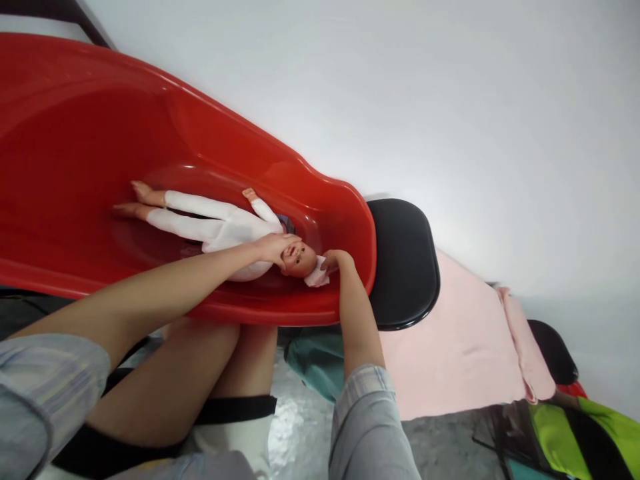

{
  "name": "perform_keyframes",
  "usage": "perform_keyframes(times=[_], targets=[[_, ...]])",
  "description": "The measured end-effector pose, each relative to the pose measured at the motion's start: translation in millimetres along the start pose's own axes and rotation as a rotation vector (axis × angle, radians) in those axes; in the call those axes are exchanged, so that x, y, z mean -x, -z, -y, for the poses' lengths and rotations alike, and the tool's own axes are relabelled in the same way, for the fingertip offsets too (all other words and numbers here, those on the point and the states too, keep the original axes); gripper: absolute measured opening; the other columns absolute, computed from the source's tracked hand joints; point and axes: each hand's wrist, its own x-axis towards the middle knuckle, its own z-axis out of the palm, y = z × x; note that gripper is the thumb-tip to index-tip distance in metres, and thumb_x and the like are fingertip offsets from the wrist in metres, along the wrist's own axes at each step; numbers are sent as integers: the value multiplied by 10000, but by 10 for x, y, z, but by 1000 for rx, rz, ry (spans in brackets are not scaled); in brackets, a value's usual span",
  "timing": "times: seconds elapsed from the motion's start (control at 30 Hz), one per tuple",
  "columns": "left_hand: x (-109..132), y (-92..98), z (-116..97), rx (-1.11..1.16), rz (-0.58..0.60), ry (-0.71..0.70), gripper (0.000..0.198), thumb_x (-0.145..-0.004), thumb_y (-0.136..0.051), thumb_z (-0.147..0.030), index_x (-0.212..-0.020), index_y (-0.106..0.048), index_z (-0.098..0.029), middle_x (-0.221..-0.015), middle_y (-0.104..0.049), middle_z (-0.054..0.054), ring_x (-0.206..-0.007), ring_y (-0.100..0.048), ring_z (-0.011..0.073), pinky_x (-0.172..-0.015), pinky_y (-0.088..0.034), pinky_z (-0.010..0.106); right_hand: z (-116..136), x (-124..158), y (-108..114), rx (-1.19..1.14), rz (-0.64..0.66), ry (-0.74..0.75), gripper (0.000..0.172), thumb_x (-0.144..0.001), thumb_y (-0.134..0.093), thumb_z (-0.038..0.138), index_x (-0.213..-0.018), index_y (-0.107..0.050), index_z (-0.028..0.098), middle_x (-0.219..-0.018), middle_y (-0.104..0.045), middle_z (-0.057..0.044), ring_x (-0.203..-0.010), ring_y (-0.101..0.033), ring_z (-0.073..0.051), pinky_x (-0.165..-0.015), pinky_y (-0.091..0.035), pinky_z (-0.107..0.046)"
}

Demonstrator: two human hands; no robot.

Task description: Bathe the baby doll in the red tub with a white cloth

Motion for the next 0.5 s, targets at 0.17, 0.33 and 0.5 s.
perform_keyframes(times=[0.17,0.33,0.5], targets=[[20,-1,-40,-11,-10,-13,1008,-639,-914,-459,-1501,-485,-164,-1494,-584,156,-1330,-597,320,-1093,-452,304,34,216,140,3,38,40,140,-860,-753,90,-749,-673,115,-746,-747,-102,-782,-766,-237,-742,-611,-288],[-11,-32,-37,-9,-13,-23,897,-653,-877,-375,-1446,-514,-168,-1466,-591,148,-1313,-596,311,-1059,-462,301,128,267,2,116,-32,132,128,-890,-774,155,-799,-706,95,-795,-760,-99,-761,-751,-207,-689,-572,-240],[-5,-42,-16,26,-28,-42,816,-648,-868,-404,-1368,-556,-183,-1394,-626,125,-1235,-626,312,-1000,-484,316,196,212,-9,413,-97,121,253,-952,-772,317,-1056,-764,86,-1030,-796,-143,-895,-769,-218,-726,-540,-226]])
